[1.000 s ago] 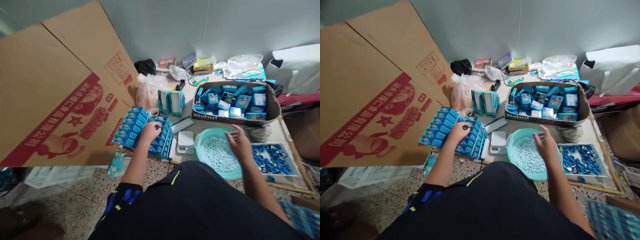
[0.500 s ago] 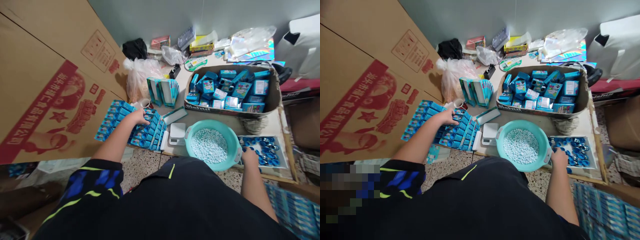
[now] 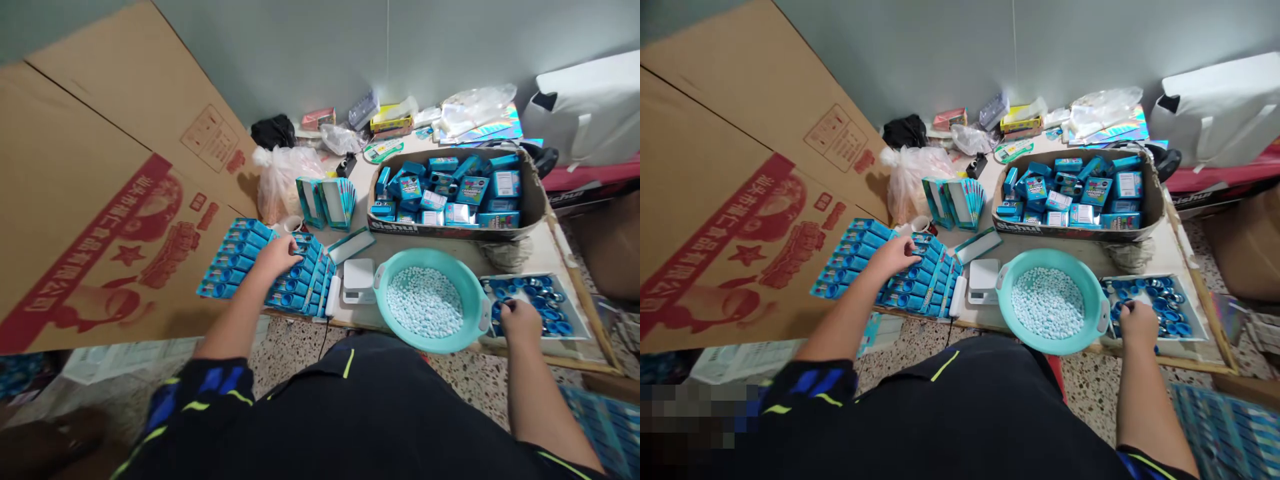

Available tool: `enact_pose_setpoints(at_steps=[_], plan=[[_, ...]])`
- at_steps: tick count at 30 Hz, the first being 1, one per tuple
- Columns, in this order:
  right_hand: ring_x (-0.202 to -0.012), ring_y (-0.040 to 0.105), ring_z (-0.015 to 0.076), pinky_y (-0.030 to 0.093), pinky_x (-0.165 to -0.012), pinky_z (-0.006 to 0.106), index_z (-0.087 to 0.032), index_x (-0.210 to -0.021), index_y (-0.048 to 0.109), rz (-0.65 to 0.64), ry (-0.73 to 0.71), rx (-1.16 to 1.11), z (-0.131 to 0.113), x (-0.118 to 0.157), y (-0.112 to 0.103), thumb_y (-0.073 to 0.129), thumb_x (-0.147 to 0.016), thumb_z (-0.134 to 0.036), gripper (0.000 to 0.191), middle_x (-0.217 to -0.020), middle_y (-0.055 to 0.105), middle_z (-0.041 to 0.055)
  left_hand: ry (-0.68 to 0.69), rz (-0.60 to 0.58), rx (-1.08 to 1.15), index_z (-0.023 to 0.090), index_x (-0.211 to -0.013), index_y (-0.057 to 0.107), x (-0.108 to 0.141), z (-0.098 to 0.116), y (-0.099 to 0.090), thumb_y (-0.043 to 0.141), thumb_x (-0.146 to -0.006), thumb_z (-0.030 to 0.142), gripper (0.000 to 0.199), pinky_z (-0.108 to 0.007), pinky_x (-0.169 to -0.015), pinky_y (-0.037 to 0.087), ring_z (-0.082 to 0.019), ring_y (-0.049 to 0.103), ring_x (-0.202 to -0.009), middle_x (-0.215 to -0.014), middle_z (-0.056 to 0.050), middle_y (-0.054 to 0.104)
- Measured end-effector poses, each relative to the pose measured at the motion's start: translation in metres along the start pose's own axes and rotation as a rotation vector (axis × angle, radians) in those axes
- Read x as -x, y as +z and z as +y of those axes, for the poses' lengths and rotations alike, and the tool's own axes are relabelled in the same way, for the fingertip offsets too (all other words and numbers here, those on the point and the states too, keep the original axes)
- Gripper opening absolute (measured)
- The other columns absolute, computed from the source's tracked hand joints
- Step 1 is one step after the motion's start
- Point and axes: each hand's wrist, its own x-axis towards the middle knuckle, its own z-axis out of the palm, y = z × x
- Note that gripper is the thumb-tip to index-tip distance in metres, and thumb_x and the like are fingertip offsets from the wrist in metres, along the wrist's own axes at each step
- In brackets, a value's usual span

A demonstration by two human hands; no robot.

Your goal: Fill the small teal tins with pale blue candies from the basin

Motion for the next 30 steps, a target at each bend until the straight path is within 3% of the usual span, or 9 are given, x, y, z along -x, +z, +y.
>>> enact_pose_setpoints(at_steps=[3, 5, 10, 15, 18, 21, 24, 27, 30], plan=[[-0.094, 0.062, 0.034, 0.045, -0.081, 0.043, -0.011, -0.1, 0.077, 0.119, -0.037, 0.001, -0.011, 0.001, -0.012, 0.054, -0.091, -0.026, 0.029, -0.094, 0.067, 0.0204, 0.094, 0.426, 0.258, 0.022, -0.082, 0.055, 0.04, 0.006, 0.028, 0.065, -0.091, 0.039, 0.021, -0.03, -0.073, 0.046, -0.019, 0.06, -0.076, -0.078, -0.001, 0.062], [-0.095, 0.063, 0.0348, 0.045, -0.081, 0.044, -0.009, -0.099, 0.077, 0.121, 0.005, 0.004, -0.02, 0.003, -0.02, 0.055, -0.09, -0.025, 0.029, -0.093, 0.068, 0.0213, 0.121, 0.585, 0.429, 0.022, -0.081, 0.054, 0.061, 0.008, 0.049, 0.062, -0.093, 0.042, 0.024, -0.029, -0.075, 0.049, -0.017, 0.06, -0.073, -0.076, 0.0, 0.061], [-0.087, 0.064, 0.0355, 0.047, -0.077, 0.045, -0.011, -0.088, 0.078, 0.115, 0.079, 0.022, -0.03, 0.007, -0.036, 0.062, -0.081, -0.028, 0.024, -0.084, 0.068, 0.0182, 0.103, 0.569, 0.558, 0.022, -0.079, 0.056, 0.079, -0.009, 0.075, 0.067, -0.09, 0.04, 0.024, -0.029, -0.073, 0.051, -0.016, 0.06, -0.069, -0.073, 0.001, 0.062], [-0.089, 0.067, 0.0358, 0.05, -0.081, 0.047, -0.017, -0.085, 0.076, 0.414, -0.036, -0.124, -0.067, 0.014, -0.059, 0.06, -0.085, -0.035, 0.025, -0.088, 0.072, 0.0211, -0.049, 0.695, 0.663, 0.021, -0.08, 0.058, 0.082, -0.022, 0.068, 0.07, -0.089, 0.043, 0.026, -0.028, -0.068, 0.05, -0.015, 0.059, -0.066, -0.073, 0.001, 0.063], [-0.076, 0.067, 0.029, 0.054, -0.077, 0.044, -0.019, -0.079, 0.072, 0.45, -0.324, -0.374, -0.141, 0.037, -0.073, 0.065, -0.085, -0.043, 0.025, -0.08, 0.071, 0.0125, -0.01, 0.677, 0.75, 0.02, -0.089, 0.064, 0.083, -0.007, 0.069, 0.07, -0.09, 0.043, 0.023, -0.028, -0.069, 0.052, -0.015, 0.06, -0.068, -0.077, -0.001, 0.065], [-0.079, 0.069, 0.0225, 0.057, -0.077, 0.036, -0.021, -0.083, 0.071, 0.163, -0.828, -0.587, -0.249, 0.074, -0.082, 0.066, -0.092, -0.04, 0.021, -0.089, 0.073, 0.0077, 0.09, 0.479, 0.864, 0.019, -0.12, 0.068, 0.075, 0.016, 0.07, 0.074, -0.088, 0.045, 0.041, -0.027, -0.07, 0.055, -0.016, 0.066, -0.079, -0.098, -0.006, 0.072], [-0.088, 0.07, 0.021, 0.059, -0.081, 0.034, -0.022, -0.092, 0.072, -0.035, -1.183, -0.659, -0.355, 0.107, -0.09, 0.064, -0.098, -0.034, 0.015, -0.098, 0.072, 0.0074, 0.146, 0.285, 0.929, 0.019, -0.143, 0.059, 0.059, 0.027, 0.066, 0.08, -0.084, 0.045, 0.068, -0.029, -0.071, 0.058, -0.02, 0.071, -0.092, -0.121, -0.013, 0.071], [-0.095, 0.068, 0.0208, 0.06, -0.089, 0.037, -0.021, -0.095, 0.071, -0.223, -1.396, -0.619, -0.427, 0.127, -0.096, 0.059, -0.1, -0.024, 0.013, -0.101, 0.07, 0.0073, 0.235, 0.108, 0.948, 0.017, -0.127, 0.072, 0.044, 0.017, 0.056, 0.077, -0.085, 0.043, 0.05, -0.036, -0.085, 0.062, -0.024, 0.074, -0.097, -0.112, -0.013, 0.076], [-0.101, 0.067, 0.0202, 0.06, -0.094, 0.037, -0.021, -0.101, 0.071, -0.266, -1.443, -0.608, -0.46, 0.136, -0.096, 0.053, -0.096, -0.011, 0.022, -0.107, 0.068, 0.007, 0.258, 0.122, 0.955, 0.015, -0.111, 0.079, 0.038, 0.004, 0.046, 0.071, -0.089, 0.04, 0.034, -0.038, -0.088, 0.063, -0.025, 0.075, -0.093, -0.101, -0.011, 0.079]])
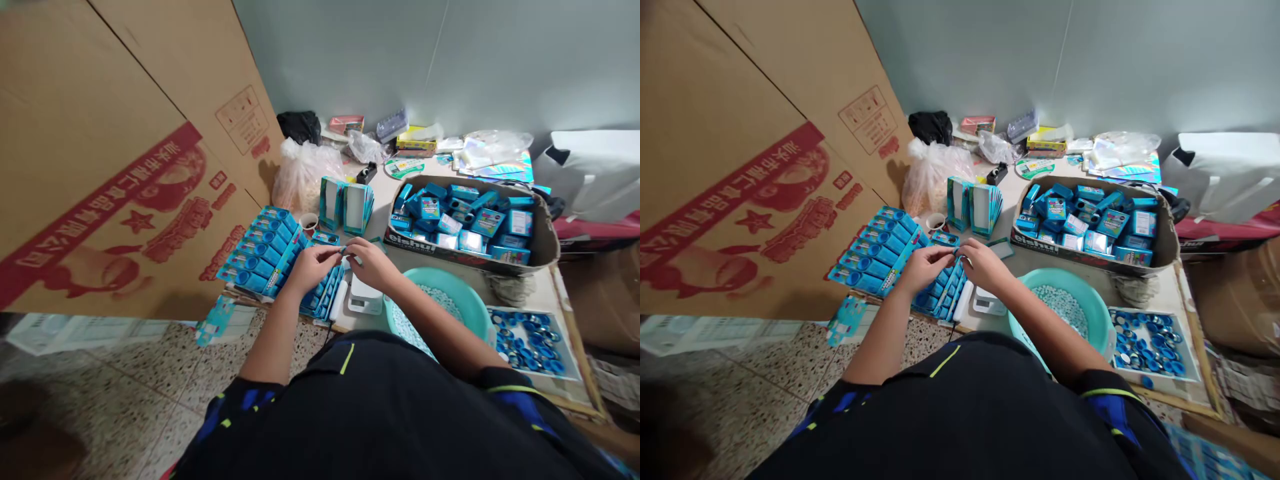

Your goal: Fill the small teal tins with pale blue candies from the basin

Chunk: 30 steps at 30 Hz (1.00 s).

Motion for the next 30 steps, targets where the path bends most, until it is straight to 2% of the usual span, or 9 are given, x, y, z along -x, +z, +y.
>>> enact_pose_setpoints(at_steps=[5, 9, 12, 14, 16, 18, 22, 26, 30], plan=[[-0.106, 0.07, 0.0229, 0.06, -0.097, 0.037, -0.027, -0.101, 0.074, -0.022, 0.068, -0.083, 0.002, -0.002, 0.01, 0.055, -0.088, -0.007, 0.031, -0.11, 0.07, 0.007, 0.159, 0.066, -0.285, 0.017, -0.106, 0.078, -0.007, 0.006, -0.002, 0.071, -0.086, 0.03, 0.025, -0.034, -0.078, 0.061, -0.021, 0.072, -0.083, -0.096, -0.009, 0.075], [-0.129, 0.065, 0.0241, 0.06, -0.099, 0.04, -0.033, -0.124, 0.071, -0.006, 0.192, -0.227, 0.024, 0.037, -0.016, 0.051, -0.095, -0.016, 0.04, -0.141, 0.066, -0.0003, 0.232, 0.034, -0.459, 0.019, -0.097, 0.078, -0.022, 0.004, -0.008, 0.06, -0.093, 0.028, 0.02, -0.037, -0.09, 0.058, -0.023, 0.07, -0.096, -0.1, -0.01, 0.073], [-0.121, 0.069, 0.0251, 0.061, -0.097, 0.041, -0.03, -0.121, 0.072, 0.347, 0.498, -0.128, 0.058, 0.112, -0.058, 0.054, -0.098, -0.037, 0.031, -0.132, 0.072, 0.0032, 0.122, 0.065, -0.711, 0.02, -0.091, 0.077, -0.037, -0.002, -0.027, 0.06, -0.09, 0.025, 0.018, -0.039, -0.094, 0.056, -0.027, 0.07, -0.099, -0.101, -0.011, 0.075], [-0.118, 0.069, 0.0318, 0.056, -0.101, 0.051, -0.016, -0.136, 0.063, 0.559, 0.72, 0.002, 0.084, 0.181, -0.087, 0.05, -0.096, -0.038, 0.047, -0.132, 0.07, 0.0168, -0.007, 0.008, -0.897, 0.021, -0.082, 0.077, -0.048, -0.002, -0.04, 0.066, -0.085, 0.027, 0.013, -0.038, -0.085, 0.055, -0.029, 0.07, -0.093, -0.096, -0.012, 0.076], [-0.11, 0.071, 0.0342, 0.055, -0.1, 0.051, -0.009, -0.14, 0.059, 0.713, 1.128, 0.279, 0.112, 0.255, -0.111, 0.052, -0.088, -0.038, 0.06, -0.129, 0.07, 0.0212, -0.123, -0.071, -1.026, 0.023, -0.074, 0.075, -0.061, 0.002, -0.048, 0.07, -0.081, 0.028, 0.01, -0.035, -0.074, 0.052, -0.029, 0.069, -0.086, -0.088, -0.011, 0.076], [-0.114, 0.068, 0.04, 0.053, -0.1, 0.053, -0.004, -0.145, 0.055, 0.57, 1.468, 0.423, 0.137, 0.322, -0.126, 0.053, -0.083, -0.037, 0.07, -0.131, 0.068, 0.0261, -0.208, -0.13, -1.105, 0.023, -0.067, 0.072, -0.074, 0.009, -0.05, 0.076, -0.075, 0.03, 0.011, -0.034, -0.069, 0.047, -0.029, 0.068, -0.079, -0.077, -0.009, 0.074], [-0.12, 0.066, 0.0432, 0.054, -0.097, 0.051, -0.002, -0.146, 0.056, 0.201, 1.667, 0.478, 0.169, 0.406, -0.126, 0.056, -0.084, -0.038, 0.072, -0.132, 0.065, 0.0308, -0.387, -0.349, -1.148, 0.023, -0.06, 0.063, -0.103, 0.021, -0.041, 0.087, -0.063, 0.04, 0.029, -0.033, -0.064, 0.04, -0.025, 0.063, -0.066, -0.06, -0.003, 0.065], [-0.117, 0.066, 0.0451, 0.056, -0.09, 0.052, -0.005, -0.141, 0.061, -0.044, 1.715, 0.492, 0.176, 0.437, -0.108, 0.058, -0.085, -0.045, 0.069, -0.126, 0.066, 0.0307, -0.424, -0.465, -1.175, 0.023, -0.064, 0.059, -0.124, 0.021, -0.035, 0.088, -0.057, 0.036, 0.033, -0.03, -0.062, 0.036, -0.022, 0.061, -0.066, -0.063, 0.001, 0.065], [-0.119, 0.065, 0.0457, 0.055, -0.089, 0.053, -0.009, -0.149, 0.057, -0.078, 1.674, 0.543, 0.176, 0.449, -0.103, 0.052, -0.091, -0.049, 0.07, -0.131, 0.063, 0.0305, -0.34, -0.537, -1.265, 0.024, -0.072, 0.059, -0.136, 0.021, -0.03, 0.089, -0.051, 0.029, 0.037, -0.029, -0.062, 0.036, -0.022, 0.061, -0.07, -0.073, 0.0, 0.065]])
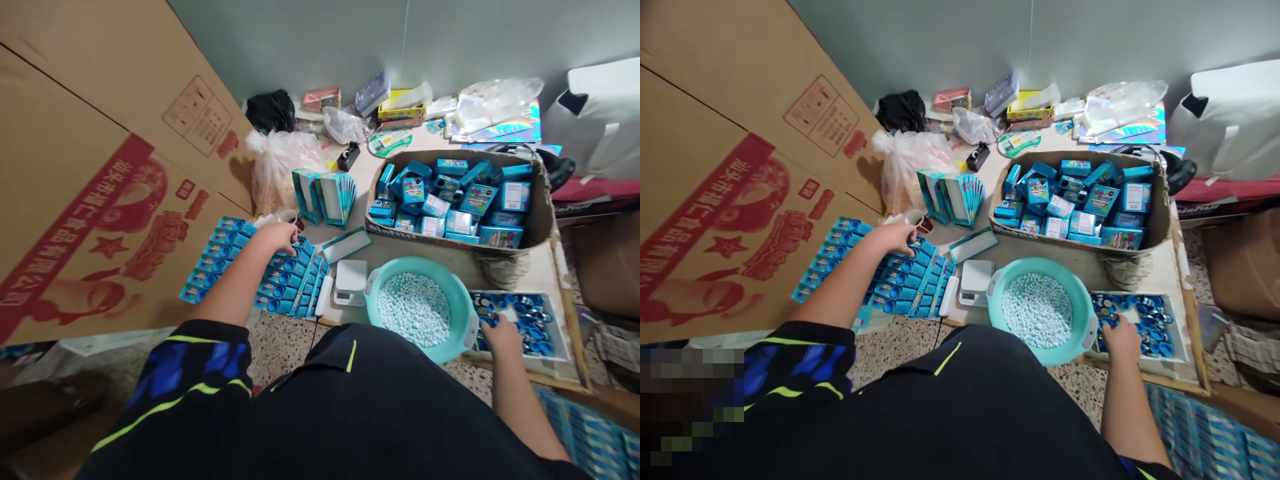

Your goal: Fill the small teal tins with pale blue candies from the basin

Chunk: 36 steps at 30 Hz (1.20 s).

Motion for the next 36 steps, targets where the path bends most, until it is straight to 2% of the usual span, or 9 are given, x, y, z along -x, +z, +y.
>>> enact_pose_setpoints(at_steps=[7, 15, 20, 22, 24, 27, 31, 34, 36], plan=[[-0.102, 0.069, 0.0392, 0.054, -0.084, 0.048, -0.015, -0.133, 0.068, 0.024, -0.093, -0.032, 0.004, -0.007, -0.008, 0.056, -0.092, -0.047, 0.054, -0.111, 0.071, 0.0225, 0.203, -0.081, -0.078, 0.024, -0.071, 0.057, -0.02, 0.026, -0.017, 0.09, -0.035, 0.013, 0.05, -0.03, -0.072, 0.04, -0.026, 0.06, -0.087, -0.091, -0.003, 0.064], [-0.098, 0.067, 0.0378, 0.051, -0.086, 0.05, -0.021, -0.113, 0.076, 0.07, 0.035, -0.195, 0.008, -0.004, -0.002, 0.061, -0.087, -0.052, 0.043, -0.105, 0.073, 0.0162, 0.111, -0.167, -0.047, 0.023, -0.059, 0.056, -0.019, 0.032, -0.034, 0.09, -0.037, 0.016, 0.041, -0.029, -0.075, 0.043, -0.025, 0.059, -0.082, -0.077, -0.001, 0.062], [-0.102, 0.067, 0.0354, 0.05, -0.09, 0.046, -0.018, -0.102, 0.076, 0.186, 0.043, -0.329, 0.001, 0.002, -0.002, 0.058, -0.087, -0.047, 0.037, -0.109, 0.075, 0.0154, 0.013, 0.211, -0.079, 0.022, -0.073, 0.063, 0.024, 0.046, -0.015, 0.073, -0.058, 0.004, 0.026, -0.037, -0.086, 0.044, -0.03, 0.065, -0.09, -0.087, -0.006, 0.069], [-0.098, 0.068, 0.0347, 0.051, -0.087, 0.043, -0.016, -0.101, 0.075, 0.196, 0.058, -0.388, -0.003, 0.002, -0.004, 0.058, -0.085, -0.043, 0.036, -0.104, 0.075, 0.0156, 0.022, 0.382, -0.043, 0.022, -0.086, 0.064, 0.047, 0.053, 0.007, 0.06, -0.072, 0.004, 0.023, -0.041, -0.095, 0.044, -0.031, 0.065, -0.103, -0.101, -0.009, 0.072], [-0.093, 0.069, 0.0347, 0.051, -0.083, 0.042, -0.014, -0.104, 0.075, 0.155, 0.075, -0.416, -0.008, 0.003, -0.008, 0.059, -0.083, -0.04, 0.037, -0.096, 0.075, 0.0152, -0.005, 0.681, 0.116, 0.023, -0.086, 0.062, 0.069, 0.057, 0.033, 0.054, -0.078, 0.004, 0.021, -0.04, -0.098, 0.046, -0.028, 0.067, -0.101, -0.098, -0.008, 0.072], [-0.095, 0.068, 0.036, 0.051, -0.083, 0.044, -0.011, -0.12, 0.071, 0.192, 0.059, -0.411, -0.022, 0.008, -0.02, 0.054, -0.085, -0.037, 0.048, -0.098, 0.074, 0.0171, -0.076, 0.917, 0.287, 0.023, -0.085, 0.063, 0.094, 0.057, 0.066, 0.054, -0.081, 0.006, 0.019, -0.039, -0.094, 0.051, -0.027, 0.069, -0.094, -0.093, -0.008, 0.073], [-0.101, 0.069, 0.0348, 0.051, -0.093, 0.044, -0.006, -0.125, 0.068, 0.484, -0.348, -0.442, -0.081, 0.03, -0.053, 0.051, -0.089, -0.041, 0.053, -0.106, 0.074, 0.0208, -0.027, 1.002, 0.499, 0.02, -0.099, 0.072, 0.111, 0.059, 0.079, 0.05, -0.086, 0.008, 0.027, -0.036, -0.095, 0.054, -0.025, 0.071, -0.1, -0.103, -0.009, 0.076], [-0.094, 0.07, 0.0296, 0.047, -0.095, 0.043, -0.015, -0.122, 0.069, 0.53, -0.843, -0.517, -0.172, 0.067, -0.086, 0.058, -0.092, -0.043, 0.042, -0.097, 0.077, 0.0123, 0.046, 0.903, 0.697, 0.019, -0.106, 0.075, 0.109, 0.066, 0.077, 0.054, -0.093, 0.017, 0.025, -0.036, -0.092, 0.056, -0.023, 0.071, -0.1, -0.11, -0.01, 0.076], [-0.091, 0.07, 0.0268, 0.046, -0.091, 0.041, -0.019, -0.121, 0.068, 0.496, -1.166, -0.557, -0.248, 0.101, -0.105, 0.061, -0.095, -0.039, 0.033, -0.096, 0.077, 0.0082, 0.108, 0.724, 0.885, 0.019, -0.113, 0.075, 0.101, 0.069, 0.077, 0.062, -0.096, 0.032, 0.025, -0.036, -0.087, 0.058, -0.023, 0.071, -0.094, -0.111, -0.01, 0.076]])
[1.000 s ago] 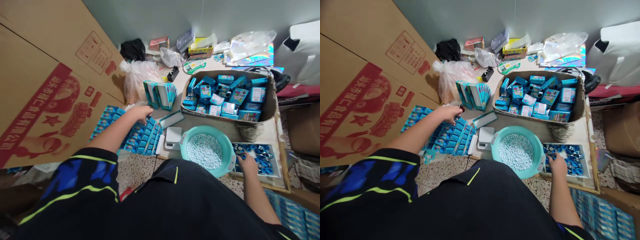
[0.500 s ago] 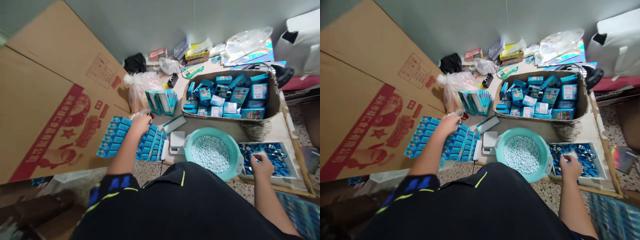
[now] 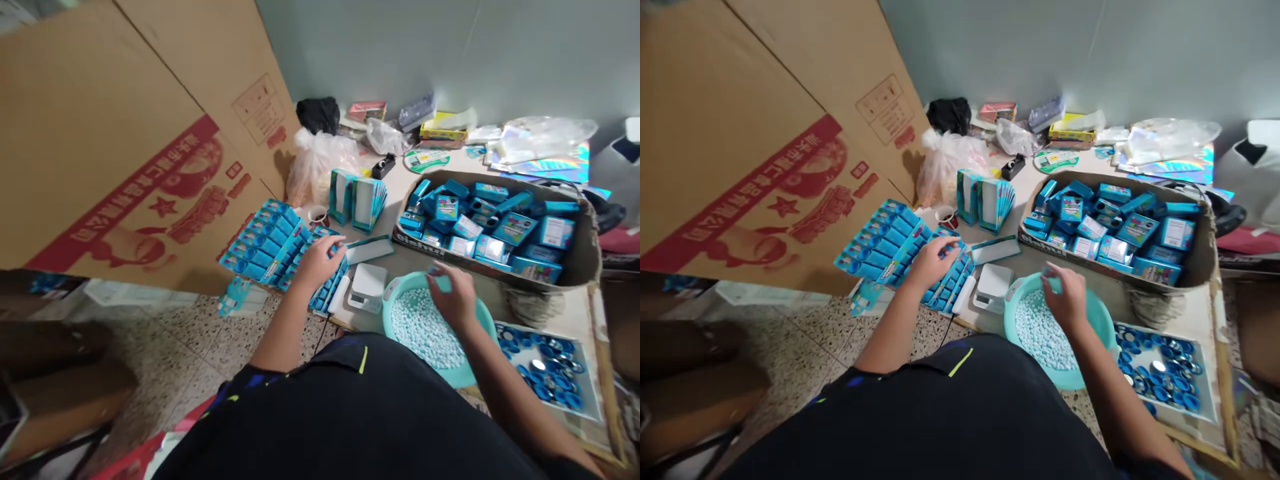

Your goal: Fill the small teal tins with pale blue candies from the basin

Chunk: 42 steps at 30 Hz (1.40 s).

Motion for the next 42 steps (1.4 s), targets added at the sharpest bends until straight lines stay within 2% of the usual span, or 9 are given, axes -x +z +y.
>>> enact_pose_setpoints(at_steps=[4, 7, 10, 18, 24, 33, 36, 39, 42], plan=[[-0.1, 0.065, 0.0259, 0.039, -0.091, 0.039, -0.022, -0.101, 0.067, -0.231, -0.427, -0.128, -0.108, -0.093, 0.071, 0.058, -0.097, -0.023, 0.01, -0.099, 0.076, 0.0069, -0.109, -0.304, 0.512, 0.016, -0.114, 0.074, -0.023, -0.021, 0.002, 0.072, -0.085, 0.068, 0.059, -0.037, -0.075, 0.061, -0.023, 0.072, -0.084, -0.102, -0.013, 0.076], [-0.105, 0.06, 0.0261, 0.035, -0.095, 0.039, -0.019, -0.101, 0.065, -0.335, -0.496, -0.093, -0.155, -0.131, 0.11, 0.059, -0.094, -0.016, 0.009, -0.1, 0.074, 0.009, -0.109, -0.18, 0.462, 0.012, -0.117, 0.074, -0.046, -0.047, -0.014, 0.074, -0.086, 0.061, 0.058, -0.038, -0.075, 0.062, -0.023, 0.072, -0.081, -0.091, -0.011, 0.076], [-0.107, 0.059, 0.0261, 0.032, -0.098, 0.039, -0.017, -0.102, 0.063, -0.402, -0.455, -0.039, -0.169, -0.143, 0.131, 0.06, -0.092, -0.015, 0.01, -0.101, 0.073, 0.01, -0.063, -0.121, 0.166, 0.009, -0.131, 0.069, -0.065, -0.068, -0.029, 0.073, -0.089, 0.033, 0.049, -0.038, -0.079, 0.062, -0.023, 0.072, -0.082, -0.088, -0.01, 0.075], [-0.116, 0.062, 0.0287, 0.025, -0.111, 0.045, -0.015, -0.114, 0.064, -0.567, -0.388, 0.139, -0.164, -0.133, 0.132, 0.048, -0.089, -0.008, 0.031, -0.112, 0.076, 0.0137, -0.006, -0.141, -0.038, 0.018, -0.108, 0.081, -0.085, -0.08, -0.012, 0.076, -0.076, 0.015, 0.033, -0.036, -0.114, 0.048, -0.027, 0.064, -0.128, -0.133, -0.011, 0.07], [-0.116, 0.062, 0.0297, 0.021, -0.118, 0.048, -0.013, -0.114, 0.065, -0.66, -0.484, 0.268, -0.174, -0.134, 0.127, 0.045, -0.091, -0.007, 0.032, -0.107, 0.075, 0.0157, -0.165, -0.254, 0.002, 0.016, -0.097, 0.083, -0.095, -0.093, -0.001, 0.074, -0.078, 0.025, 0.022, -0.033, -0.091, 0.058, -0.024, 0.074, -0.091, -0.092, -0.007, 0.08], [-0.111, 0.064, 0.0299, 0.028, -0.121, 0.05, -0.014, -0.105, 0.064, -0.649, -0.441, 0.156, -0.17, -0.145, 0.144, 0.047, -0.085, -0.007, 0.027, -0.102, 0.074, 0.0146, -0.202, -0.155, 0.05, 0.015, -0.104, 0.078, -0.094, -0.106, 0.01, 0.076, -0.073, 0.019, 0.032, -0.036, -0.101, 0.055, -0.026, 0.07, -0.105, -0.105, -0.008, 0.078], [-0.113, 0.067, 0.027, 0.033, -0.122, 0.053, -0.018, -0.106, 0.062, -0.54, -0.319, -0.175, -0.155, -0.137, 0.146, 0.045, -0.077, -0.007, 0.036, -0.105, 0.075, 0.0098, -0.008, 0.003, -0.026, 0.014, -0.102, 0.075, -0.076, -0.083, -0.003, 0.071, -0.078, 0.013, 0.025, -0.039, -0.104, 0.054, -0.026, 0.068, -0.11, -0.112, -0.01, 0.074], [-0.122, 0.066, 0.0228, 0.049, -0.113, 0.045, -0.022, -0.111, 0.059, -0.227, -0.083, -0.516, -0.123, -0.096, 0.13, 0.041, -0.079, -0.011, 0.039, -0.121, 0.072, 0.0091, 0.281, 0.175, -0.019, 0.017, -0.106, 0.072, -0.03, -0.049, -0.011, 0.06, -0.089, 0.009, 0.022, -0.041, -0.111, 0.05, -0.023, 0.064, -0.119, -0.117, -0.01, 0.071], [-0.114, 0.071, 0.0214, 0.056, -0.105, 0.043, -0.025, -0.12, 0.054, 0.078, 0.228, -0.554, -0.069, -0.02, 0.086, 0.043, -0.084, -0.018, 0.039, -0.123, 0.069, 0.0097, 0.427, -0.057, 0.222, 0.021, -0.103, 0.07, 0.038, -0.038, 0.004, 0.056, -0.094, 0.01, 0.02, -0.033, -0.098, 0.057, -0.018, 0.069, -0.102, -0.102, -0.004, 0.074]])
